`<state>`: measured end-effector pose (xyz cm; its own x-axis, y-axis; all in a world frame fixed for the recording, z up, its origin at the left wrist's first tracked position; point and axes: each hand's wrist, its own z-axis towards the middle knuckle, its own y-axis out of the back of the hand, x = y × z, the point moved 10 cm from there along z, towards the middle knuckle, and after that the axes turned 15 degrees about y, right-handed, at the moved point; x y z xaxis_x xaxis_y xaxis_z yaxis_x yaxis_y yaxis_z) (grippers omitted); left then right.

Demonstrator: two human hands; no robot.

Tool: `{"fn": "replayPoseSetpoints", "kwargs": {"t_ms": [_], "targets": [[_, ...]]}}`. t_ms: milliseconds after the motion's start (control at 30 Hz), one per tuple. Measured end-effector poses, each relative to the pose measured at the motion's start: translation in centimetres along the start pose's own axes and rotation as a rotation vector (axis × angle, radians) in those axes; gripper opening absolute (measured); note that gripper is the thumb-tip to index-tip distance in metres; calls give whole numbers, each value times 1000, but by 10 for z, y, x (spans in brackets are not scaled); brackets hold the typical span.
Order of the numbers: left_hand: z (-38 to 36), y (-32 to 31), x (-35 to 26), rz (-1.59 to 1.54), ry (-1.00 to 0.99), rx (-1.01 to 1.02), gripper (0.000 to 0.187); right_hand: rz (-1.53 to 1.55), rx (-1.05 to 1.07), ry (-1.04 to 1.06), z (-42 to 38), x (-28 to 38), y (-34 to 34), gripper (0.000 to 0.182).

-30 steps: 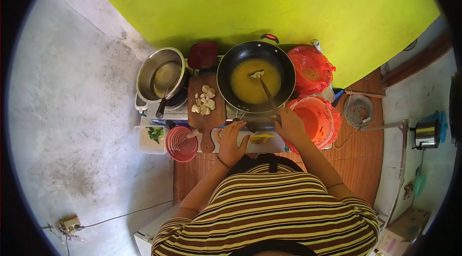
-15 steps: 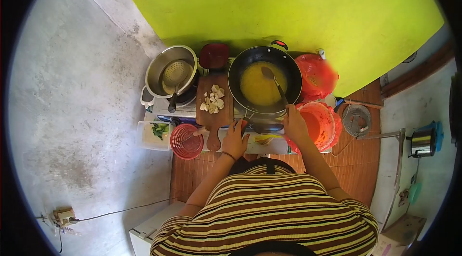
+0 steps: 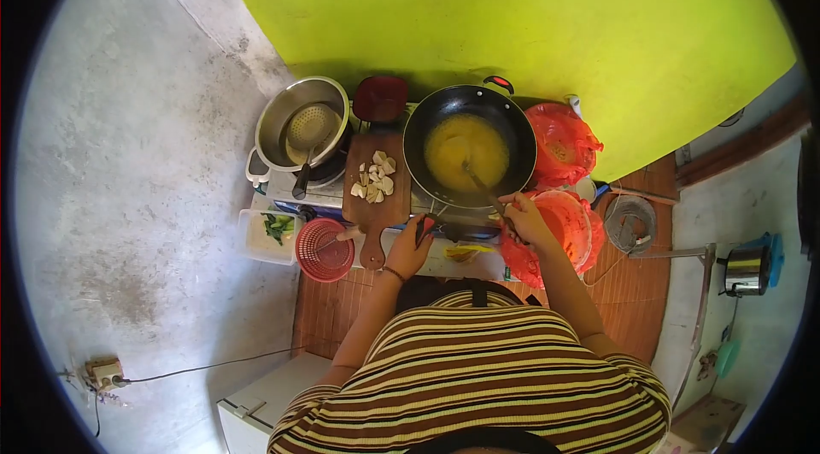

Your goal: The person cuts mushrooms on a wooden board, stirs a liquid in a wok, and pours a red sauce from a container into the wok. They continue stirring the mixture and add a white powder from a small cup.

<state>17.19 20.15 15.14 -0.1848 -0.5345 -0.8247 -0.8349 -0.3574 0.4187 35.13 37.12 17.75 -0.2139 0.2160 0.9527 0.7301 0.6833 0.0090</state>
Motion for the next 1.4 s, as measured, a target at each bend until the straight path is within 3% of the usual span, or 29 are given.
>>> {"fn": "replayPoseSetpoints", "kwargs": {"t_ms": [133,233,433,533,833,1133,1333,1400], "targets": [[3,-3,-3,-6,80,34,50,151,56,-17,0,-9,-6,31],[2,-7,0,-98,166,108,50,93,40,12,-6,5,-4,31],[5,-17,16,-245,308,240,53,-291,-70,189,-3,33,24,35],[6,-19,19,-250,322,263,54,-544,-197,535,15,45,45,34],[5,-16,15,-148,312,252,52,-559,-180,366,47,31,42,34],[5,-16,15,-143,316,223,49,132,25,-31,38,-2,-1,34],[7,-16,16,-142,306,223,49,210,52,-8,25,0,-3,35],[6,-17,18,-142,318,234,50,88,60,64,22,5,5,35]]}}
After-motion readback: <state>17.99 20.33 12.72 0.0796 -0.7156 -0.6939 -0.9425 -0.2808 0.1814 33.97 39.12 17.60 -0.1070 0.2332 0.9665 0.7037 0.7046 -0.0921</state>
